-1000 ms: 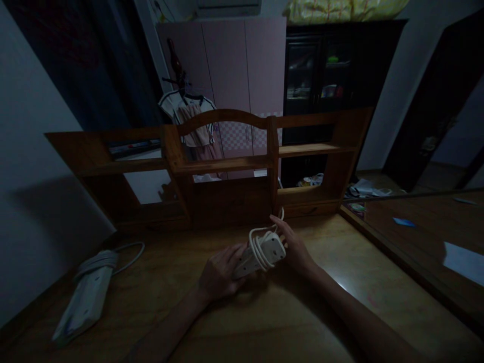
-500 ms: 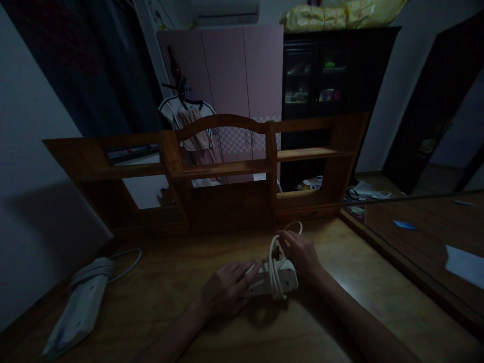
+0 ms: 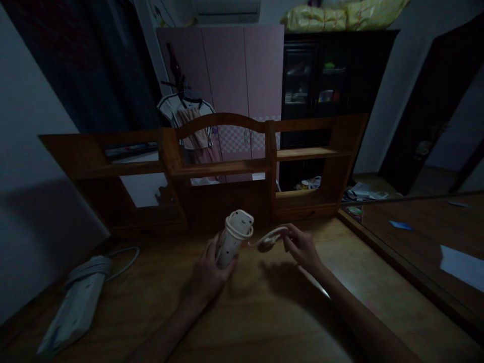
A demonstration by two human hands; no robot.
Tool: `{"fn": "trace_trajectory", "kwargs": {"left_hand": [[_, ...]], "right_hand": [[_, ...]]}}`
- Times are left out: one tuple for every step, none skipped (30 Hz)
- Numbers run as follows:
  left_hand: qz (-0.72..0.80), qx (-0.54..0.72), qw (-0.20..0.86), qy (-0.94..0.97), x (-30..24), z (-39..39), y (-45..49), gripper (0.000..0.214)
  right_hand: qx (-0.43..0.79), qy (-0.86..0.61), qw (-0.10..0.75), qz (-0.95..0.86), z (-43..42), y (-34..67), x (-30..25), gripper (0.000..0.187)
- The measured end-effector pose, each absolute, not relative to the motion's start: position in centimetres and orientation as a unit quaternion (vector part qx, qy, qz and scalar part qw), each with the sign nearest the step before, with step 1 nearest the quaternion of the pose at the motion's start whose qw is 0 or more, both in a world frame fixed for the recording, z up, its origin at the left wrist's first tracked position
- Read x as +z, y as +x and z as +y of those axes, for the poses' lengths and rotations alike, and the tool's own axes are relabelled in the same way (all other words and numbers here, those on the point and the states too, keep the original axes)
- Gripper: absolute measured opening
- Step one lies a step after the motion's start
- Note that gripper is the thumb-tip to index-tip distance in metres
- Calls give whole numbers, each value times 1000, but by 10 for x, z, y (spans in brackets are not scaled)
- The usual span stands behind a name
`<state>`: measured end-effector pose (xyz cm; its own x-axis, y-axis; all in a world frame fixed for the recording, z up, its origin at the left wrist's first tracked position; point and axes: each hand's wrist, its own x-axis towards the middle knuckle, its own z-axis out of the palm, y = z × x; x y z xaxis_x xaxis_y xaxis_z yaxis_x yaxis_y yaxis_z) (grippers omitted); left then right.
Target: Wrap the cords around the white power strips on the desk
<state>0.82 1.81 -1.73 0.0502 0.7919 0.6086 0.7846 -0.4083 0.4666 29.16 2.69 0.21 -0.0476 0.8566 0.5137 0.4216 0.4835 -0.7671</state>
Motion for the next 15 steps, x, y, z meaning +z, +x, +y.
{"fn": "trace_trajectory", "kwargs": {"left_hand": [[556, 436, 26, 707, -18, 20, 7, 71], [564, 451, 47, 690, -18, 22, 7, 70], [569, 466, 67, 674, -19, 24, 6, 69], [571, 481, 86, 659, -19, 26, 6, 67], [571, 494, 104, 647, -20, 28, 5, 67], [570, 505, 121, 637, -21, 30, 5, 66], [567, 511, 135, 632, -22, 31, 6, 67], [562, 515, 148, 630, -22, 31, 6, 67], [556, 517, 156, 631, -22, 31, 6, 67], [551, 520, 160, 632, -23, 31, 7, 67], [548, 524, 159, 632, -23, 31, 7, 67], [546, 528, 157, 631, -23, 30, 8, 68], [545, 531, 153, 631, -23, 30, 8, 69], [544, 534, 149, 629, -23, 29, 8, 69], [543, 538, 147, 628, -23, 28, 9, 69]], "right_hand": [[291, -437, 510, -681, 26, 290, 5, 22], [369, -412, 502, -665, 25, 288, 7, 23], [441, -387, 488, -645, 23, 286, 9, 25], [505, -362, 472, -626, 22, 286, 9, 26], [559, -333, 454, -608, 20, 286, 9, 27], [607, -301, 433, -594, 19, 286, 8, 31], [649, -266, 409, -584, 18, 288, 6, 35], [684, -232, 385, -574, 17, 289, 4, 41], [714, -201, 362, -565, 17, 291, 2, 47], [734, -179, 347, -555, 17, 293, -1, 50], [746, -165, 343, -547, 17, 294, -3, 51], [749, -159, 348, -541, 18, 296, -4, 48], [746, -161, 359, -537, 19, 297, -4, 45], [739, -173, 366, -539, 20, 299, -4, 42], [729, -191, 370, -544, 21, 300, -3, 40]]}}
